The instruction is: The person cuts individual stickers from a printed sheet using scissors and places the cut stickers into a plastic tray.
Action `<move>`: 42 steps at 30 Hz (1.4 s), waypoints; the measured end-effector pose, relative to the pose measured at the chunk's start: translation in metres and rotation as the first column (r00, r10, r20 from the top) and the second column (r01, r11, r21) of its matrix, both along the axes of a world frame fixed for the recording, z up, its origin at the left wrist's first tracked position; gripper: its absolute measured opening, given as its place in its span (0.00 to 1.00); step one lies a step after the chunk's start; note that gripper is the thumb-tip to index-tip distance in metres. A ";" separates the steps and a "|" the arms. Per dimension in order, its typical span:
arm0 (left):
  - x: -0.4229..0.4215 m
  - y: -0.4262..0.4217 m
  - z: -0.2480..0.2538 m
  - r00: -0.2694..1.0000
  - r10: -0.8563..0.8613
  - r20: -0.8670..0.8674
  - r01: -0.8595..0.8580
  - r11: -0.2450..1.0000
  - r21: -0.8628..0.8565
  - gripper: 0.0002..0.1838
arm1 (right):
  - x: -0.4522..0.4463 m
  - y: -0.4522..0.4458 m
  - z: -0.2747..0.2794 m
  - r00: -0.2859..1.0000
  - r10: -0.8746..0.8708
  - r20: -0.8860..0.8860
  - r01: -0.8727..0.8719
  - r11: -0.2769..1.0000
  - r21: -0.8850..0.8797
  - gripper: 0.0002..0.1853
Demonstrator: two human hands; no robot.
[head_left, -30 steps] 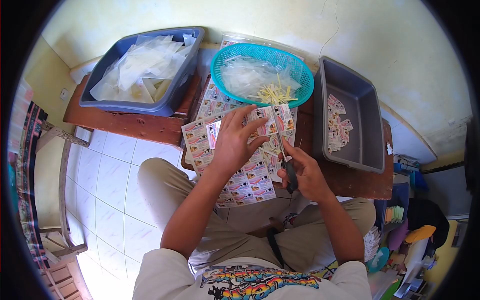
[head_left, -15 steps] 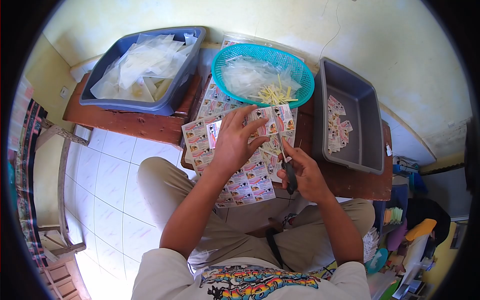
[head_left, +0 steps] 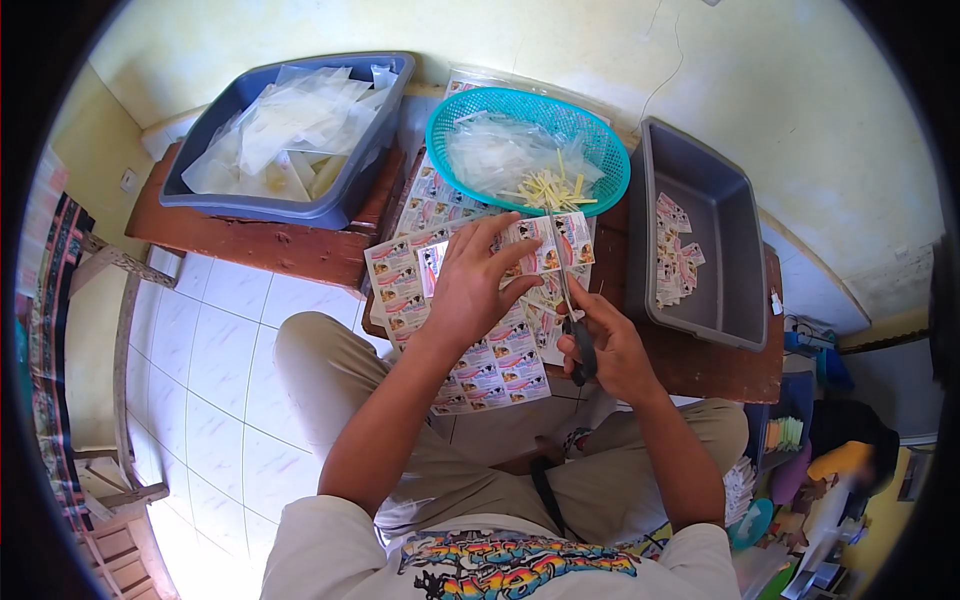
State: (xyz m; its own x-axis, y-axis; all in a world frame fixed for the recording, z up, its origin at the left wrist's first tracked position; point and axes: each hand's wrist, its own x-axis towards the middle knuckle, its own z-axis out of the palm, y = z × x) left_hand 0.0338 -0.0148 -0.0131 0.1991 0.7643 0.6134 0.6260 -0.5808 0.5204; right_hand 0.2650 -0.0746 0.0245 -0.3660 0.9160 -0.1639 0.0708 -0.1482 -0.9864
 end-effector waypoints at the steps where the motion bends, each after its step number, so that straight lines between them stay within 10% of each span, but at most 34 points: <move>1: 0.000 0.000 0.000 1.000 0.002 -0.005 -0.002 1.000 0.000 0.26 | 0.000 0.000 0.000 1.000 -0.001 0.001 0.001 1.000 -0.005 0.45; 42: 0.002 -0.002 -0.003 0.999 -0.037 -0.004 0.037 0.999 -0.007 0.26 | -0.001 -0.002 -0.010 0.999 -0.039 0.022 0.039 0.999 0.005 0.44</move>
State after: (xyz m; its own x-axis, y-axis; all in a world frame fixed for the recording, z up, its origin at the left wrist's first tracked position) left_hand 0.0354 -0.0170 -0.0160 0.2296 0.7606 0.6073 0.6064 -0.5998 0.5220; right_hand 0.2637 -0.0768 0.0146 -0.3260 0.9305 -0.1673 0.0868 -0.1468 -0.9854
